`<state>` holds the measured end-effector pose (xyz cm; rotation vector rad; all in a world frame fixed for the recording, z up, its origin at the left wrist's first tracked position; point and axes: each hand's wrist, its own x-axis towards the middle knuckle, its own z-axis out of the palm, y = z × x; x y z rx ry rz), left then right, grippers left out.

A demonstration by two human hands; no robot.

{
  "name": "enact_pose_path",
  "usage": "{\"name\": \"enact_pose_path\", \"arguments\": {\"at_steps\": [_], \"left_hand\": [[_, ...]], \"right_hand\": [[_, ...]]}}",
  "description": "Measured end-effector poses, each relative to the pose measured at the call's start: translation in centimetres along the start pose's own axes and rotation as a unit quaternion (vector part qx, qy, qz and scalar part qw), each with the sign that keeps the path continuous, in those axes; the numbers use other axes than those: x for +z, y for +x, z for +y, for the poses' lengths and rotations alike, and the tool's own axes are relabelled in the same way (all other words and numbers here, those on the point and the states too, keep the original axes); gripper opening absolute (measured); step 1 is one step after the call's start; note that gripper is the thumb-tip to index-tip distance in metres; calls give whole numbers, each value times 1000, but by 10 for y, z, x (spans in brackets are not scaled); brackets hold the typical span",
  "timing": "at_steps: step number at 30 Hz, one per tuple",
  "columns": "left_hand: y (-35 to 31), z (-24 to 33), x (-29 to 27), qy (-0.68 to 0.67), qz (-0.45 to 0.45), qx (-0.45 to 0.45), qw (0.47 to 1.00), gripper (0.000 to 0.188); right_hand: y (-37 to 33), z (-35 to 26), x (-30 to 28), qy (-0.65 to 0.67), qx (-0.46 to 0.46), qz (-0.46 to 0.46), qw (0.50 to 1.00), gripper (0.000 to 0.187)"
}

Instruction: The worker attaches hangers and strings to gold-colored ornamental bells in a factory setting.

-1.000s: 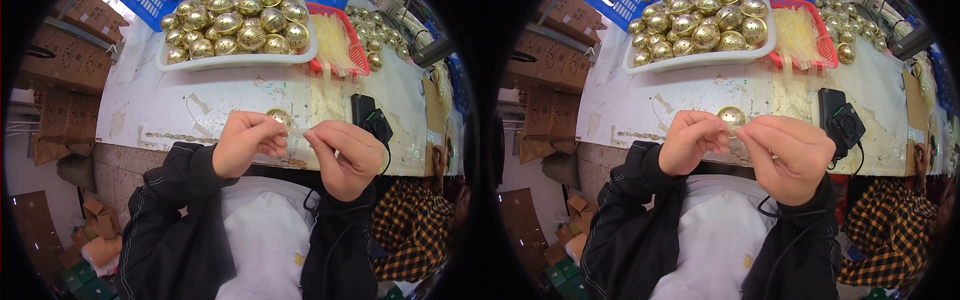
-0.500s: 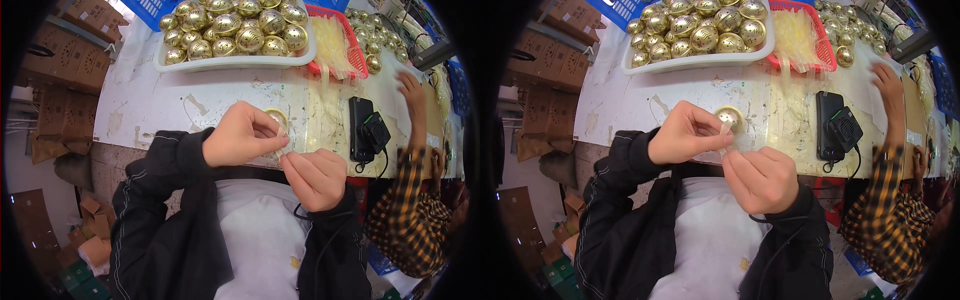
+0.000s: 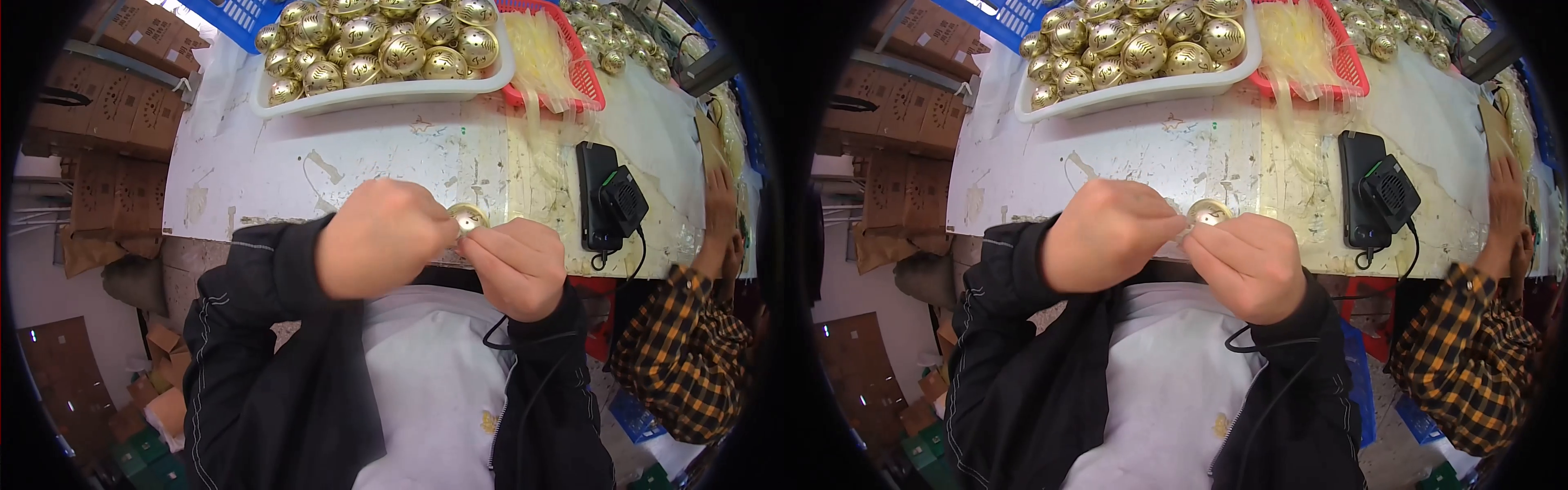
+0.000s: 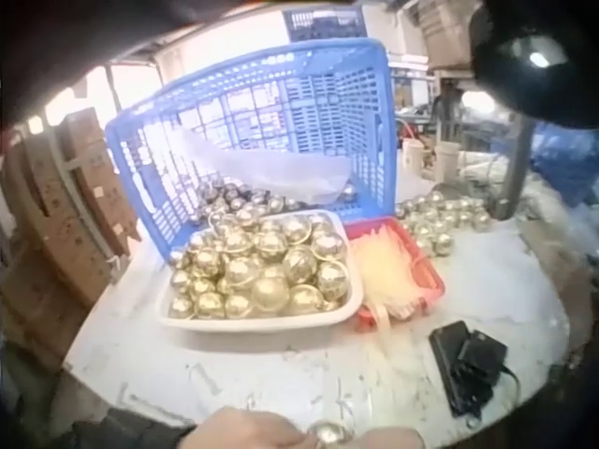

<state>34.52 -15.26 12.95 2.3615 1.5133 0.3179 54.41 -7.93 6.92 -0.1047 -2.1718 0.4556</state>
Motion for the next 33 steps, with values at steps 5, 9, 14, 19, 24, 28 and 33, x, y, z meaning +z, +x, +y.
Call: {"name": "enact_pose_path", "arguments": {"at_steps": [5, 9, 14, 19, 24, 28, 33], "left_hand": [[-8, 8, -2, 58, 141, 168, 974, 22], [-11, 2, -6, 110, 168, 274, 940, 20], [-14, 0, 1, 126, 153, 325, 925, 19], [-12, -5, 9, 167, 176, 359, 901, 20], [-9, -12, 14, 102, 213, 329, 915, 25], [-11, -20, 23, 38, 241, 273, 931, 24], [-15, -23, 27, 19, 298, 228, 927, 22]], "right_hand": [[5, -2, -7, 96, 65, 25, 993, 18], [9, -3, -9, 197, 141, -9, 970, 13], [13, -4, -16, 452, 457, -126, 756, 7], [16, 9, -14, 541, 527, -164, 635, 10], [13, 7, -10, 542, 535, -144, 632, 11], [15, -1, -9, 507, 540, -99, 664, 12], [4, -10, -8, 456, 492, -36, 740, 16]]}}
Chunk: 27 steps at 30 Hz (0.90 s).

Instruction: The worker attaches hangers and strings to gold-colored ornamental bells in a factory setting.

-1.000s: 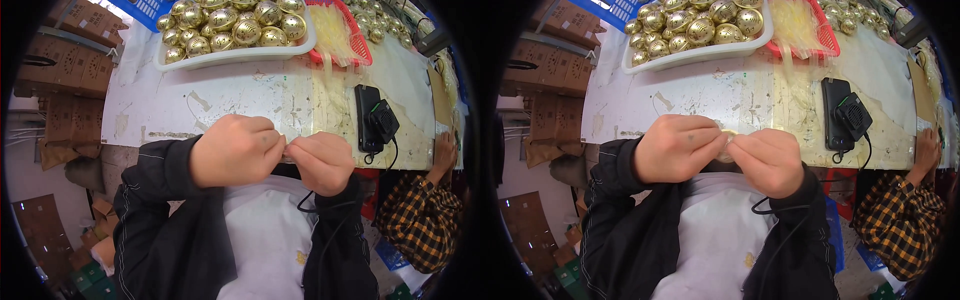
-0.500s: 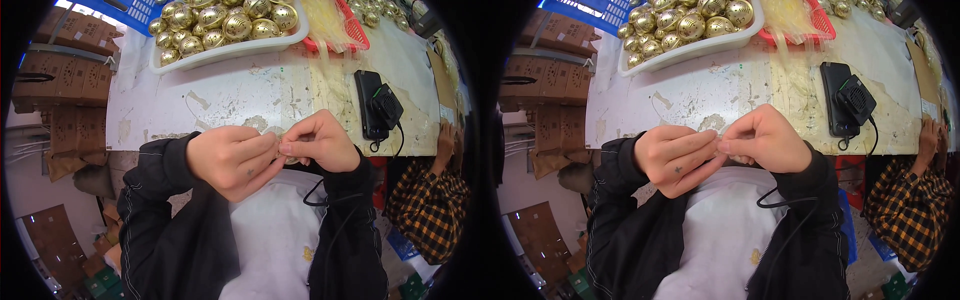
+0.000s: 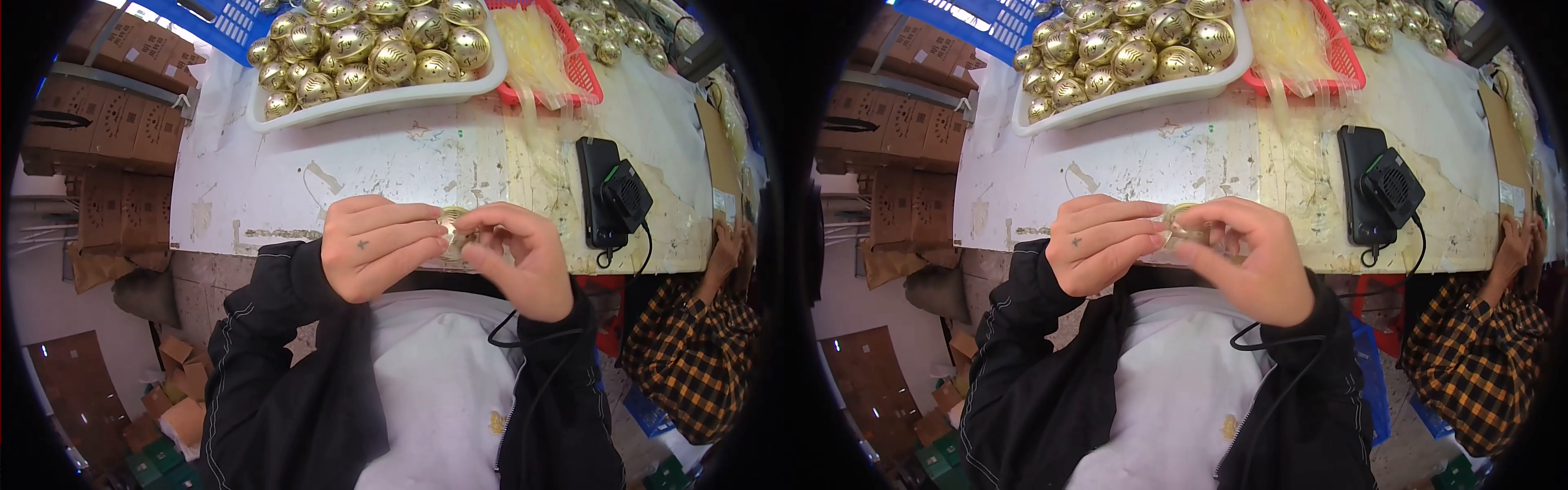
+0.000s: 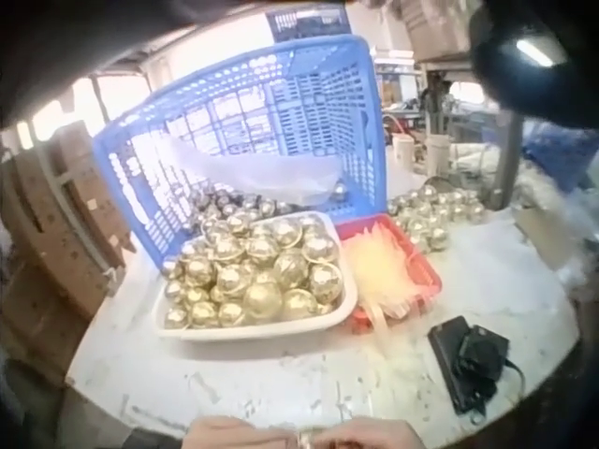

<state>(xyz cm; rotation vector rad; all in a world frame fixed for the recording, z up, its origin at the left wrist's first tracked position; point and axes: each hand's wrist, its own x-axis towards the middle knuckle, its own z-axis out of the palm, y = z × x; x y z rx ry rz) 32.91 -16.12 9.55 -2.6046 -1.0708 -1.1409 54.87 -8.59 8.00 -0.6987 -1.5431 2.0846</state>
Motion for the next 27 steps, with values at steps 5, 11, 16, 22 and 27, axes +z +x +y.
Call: {"name": "enact_pose_path", "arguments": {"at_steps": [5, 11, 16, 22, 27], "left_hand": [[5, 3, -1, 51, 32, -93, 994, 38], [-8, 6, 16, -111, 76, -259, 956, 28], [-16, 8, 29, -265, 73, -321, 906, 18], [-21, 24, 46, -538, 138, -497, 667, 22], [-15, 37, 63, -660, 257, -463, 532, 46]], "right_hand": [[-1, 6, 10, -276, -224, 27, 934, 25], [-4, 0, 12, -436, -324, 147, 827, 24], [2, 0, 10, -499, -338, 183, 777, 18], [8, -4, 11, -552, -348, 199, 731, 21], [24, 4, 16, -542, -372, 206, 725, 24]]}}
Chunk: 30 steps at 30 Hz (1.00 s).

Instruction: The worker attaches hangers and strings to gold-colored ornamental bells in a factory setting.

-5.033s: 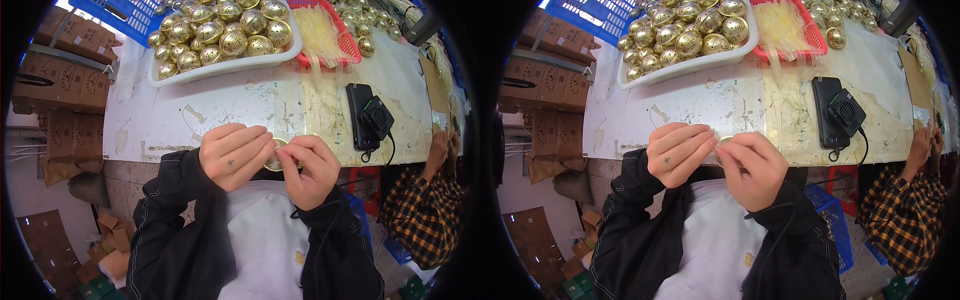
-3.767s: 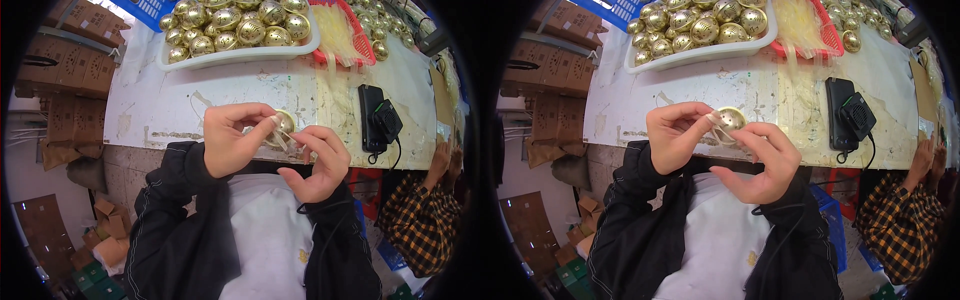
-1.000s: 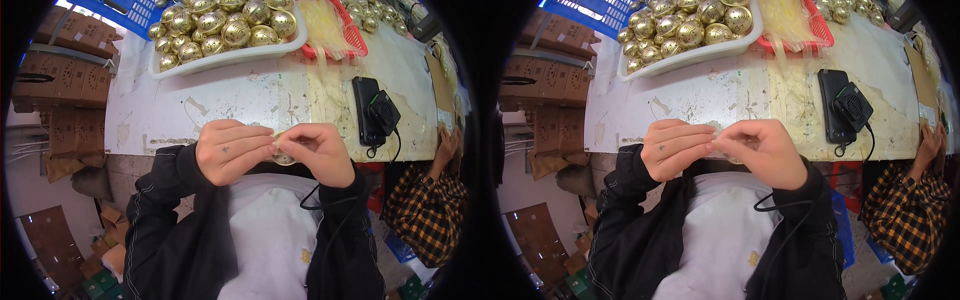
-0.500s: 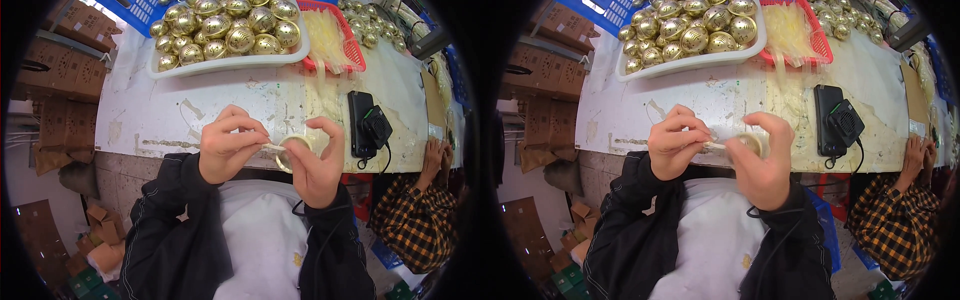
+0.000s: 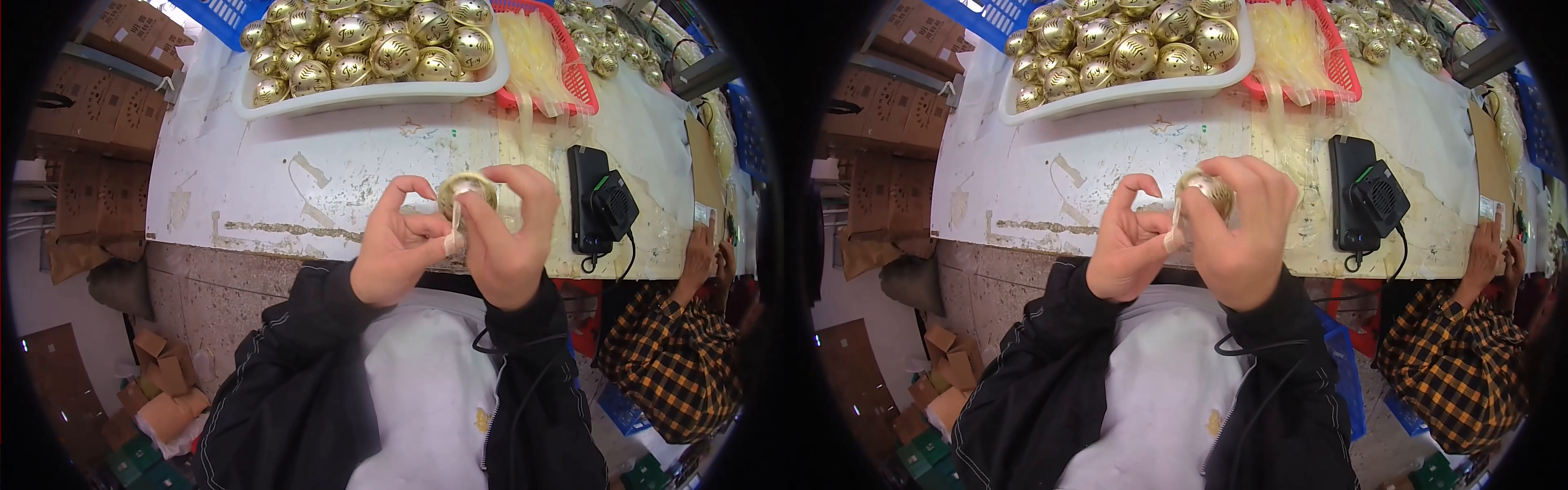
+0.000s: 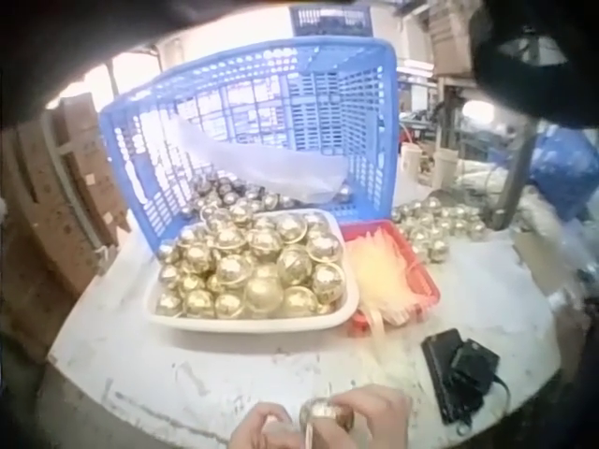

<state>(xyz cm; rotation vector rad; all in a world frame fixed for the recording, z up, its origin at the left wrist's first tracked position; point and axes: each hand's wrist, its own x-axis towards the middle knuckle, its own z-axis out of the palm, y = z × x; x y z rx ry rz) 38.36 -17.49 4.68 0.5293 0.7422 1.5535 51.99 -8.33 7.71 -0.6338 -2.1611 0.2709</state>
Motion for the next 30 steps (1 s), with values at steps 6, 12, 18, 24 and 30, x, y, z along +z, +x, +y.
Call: {"name": "enact_pose_path", "arguments": {"at_steps": [6, 12, 18, 24, 30], "left_hand": [[3, -6, 8, -150, 101, 56, 982, 35], [6, -4, 17, -190, 129, 41, 972, 25], [5, -2, 24, -225, 147, 15, 963, 20], [4, -11, 21, -237, 130, 12, 963, 20], [4, -13, 21, -230, 118, 16, 966, 21]], "right_hand": [[-10, -7, 12, 84, 8, 83, 993, 26], [-15, -14, 22, 113, -14, 67, 991, 22], [-15, -15, 26, 103, -24, 70, 992, 22], [-15, -15, 21, 80, -24, 57, 995, 21], [-19, -12, 22, 93, -7, 62, 994, 20]]}}
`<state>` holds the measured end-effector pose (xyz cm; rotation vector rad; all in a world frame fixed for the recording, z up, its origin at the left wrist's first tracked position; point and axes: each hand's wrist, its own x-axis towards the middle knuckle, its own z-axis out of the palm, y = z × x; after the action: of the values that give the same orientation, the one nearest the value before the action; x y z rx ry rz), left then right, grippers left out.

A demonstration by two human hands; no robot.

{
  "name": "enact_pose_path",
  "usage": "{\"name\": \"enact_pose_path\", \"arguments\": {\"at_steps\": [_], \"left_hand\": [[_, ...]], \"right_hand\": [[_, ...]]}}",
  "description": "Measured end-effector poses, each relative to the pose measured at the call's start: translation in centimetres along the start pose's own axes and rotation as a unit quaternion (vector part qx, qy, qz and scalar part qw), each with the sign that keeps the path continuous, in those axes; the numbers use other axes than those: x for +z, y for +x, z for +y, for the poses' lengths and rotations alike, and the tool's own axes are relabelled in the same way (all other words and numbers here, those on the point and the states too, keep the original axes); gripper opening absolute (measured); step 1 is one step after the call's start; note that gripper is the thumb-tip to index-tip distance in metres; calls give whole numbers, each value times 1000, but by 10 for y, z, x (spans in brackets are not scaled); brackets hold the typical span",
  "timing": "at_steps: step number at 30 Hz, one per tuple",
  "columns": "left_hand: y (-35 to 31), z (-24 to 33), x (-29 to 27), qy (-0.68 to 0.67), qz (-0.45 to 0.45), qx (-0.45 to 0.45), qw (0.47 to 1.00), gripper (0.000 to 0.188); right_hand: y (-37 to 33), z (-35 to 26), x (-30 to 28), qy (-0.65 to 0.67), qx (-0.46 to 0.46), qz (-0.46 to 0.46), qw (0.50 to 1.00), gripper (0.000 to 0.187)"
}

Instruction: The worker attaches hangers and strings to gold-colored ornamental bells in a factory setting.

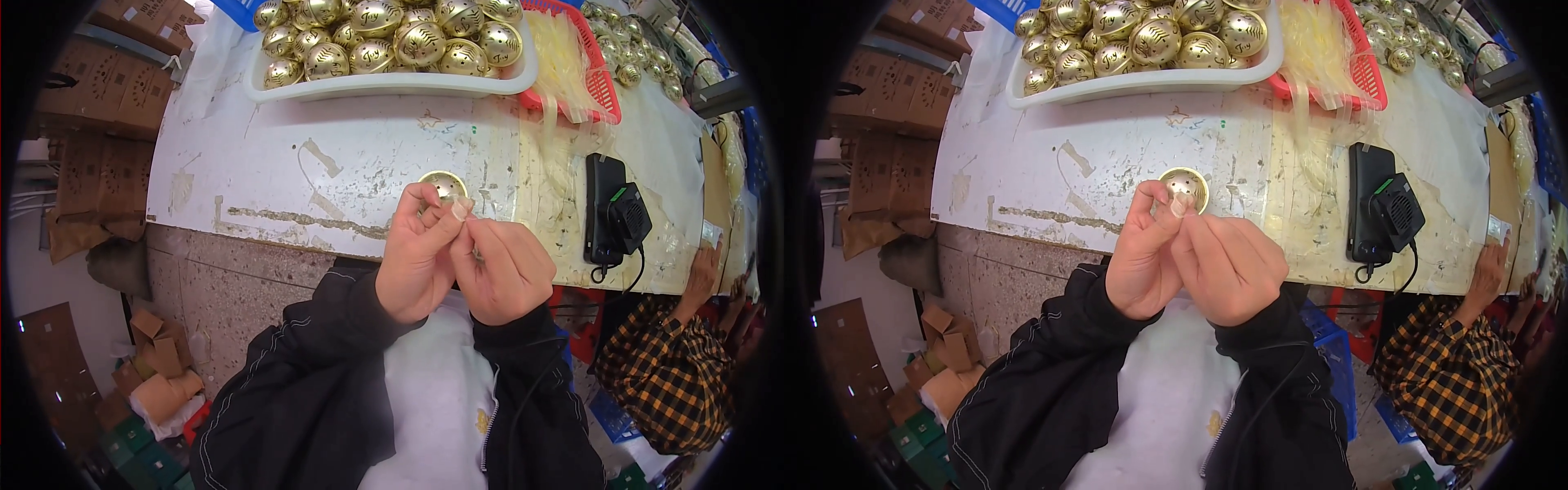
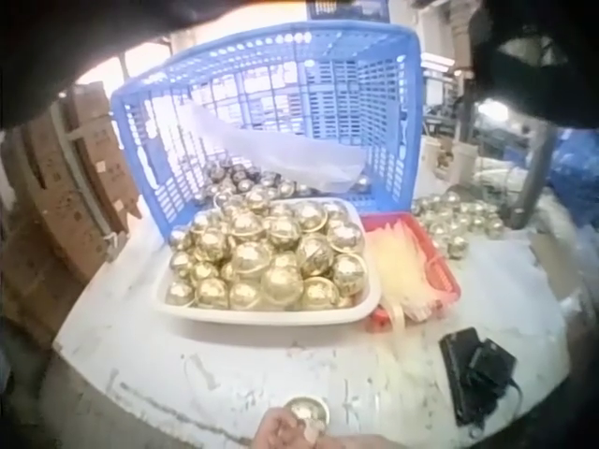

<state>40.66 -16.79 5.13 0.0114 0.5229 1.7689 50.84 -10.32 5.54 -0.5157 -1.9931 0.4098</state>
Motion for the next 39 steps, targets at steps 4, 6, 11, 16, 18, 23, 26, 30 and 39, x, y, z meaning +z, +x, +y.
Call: {"name": "enact_pose_path", "arguments": {"at_steps": [4, 6, 11, 16, 18, 23, 26, 30, 39], "left_hand": [[-2, -1, 3, 64, 4, 41, 997, 28], [-2, -6, -1, 89, 7, 60, 994, 30], [6, -4, -15, 171, -27, 125, 977, 35], [16, 14, -30, 262, -188, 104, 941, 31], [15, 12, -31, 237, -164, 100, 952, 30], [14, 8, -22, 153, -116, 86, 977, 27], [13, 9, -23, 148, -113, 81, 979, 28], [9, 9, -23, 211, -98, 97, 968, 24], [2, 13, -10, 377, -89, 133, 912, 27]], "right_hand": [[4, -1, -8, 1, 50, -14, 999, 18], [1, 2, -8, 36, 84, -2, 996, 17], [-3, 3, -9, 134, 175, 20, 975, 14], [6, 0, -21, 245, 322, -52, 913, 10], [10, 0, -21, 265, 364, -70, 890, 11], [-1, 15, -10, 242, 284, -54, 926, 13], [-1, 16, -17, 234, 224, -56, 944, 19], [2, 11, -16, 231, 218, -32, 948, 24], [5, 19, -16, 34, 3, -10, 999, 21]]}}
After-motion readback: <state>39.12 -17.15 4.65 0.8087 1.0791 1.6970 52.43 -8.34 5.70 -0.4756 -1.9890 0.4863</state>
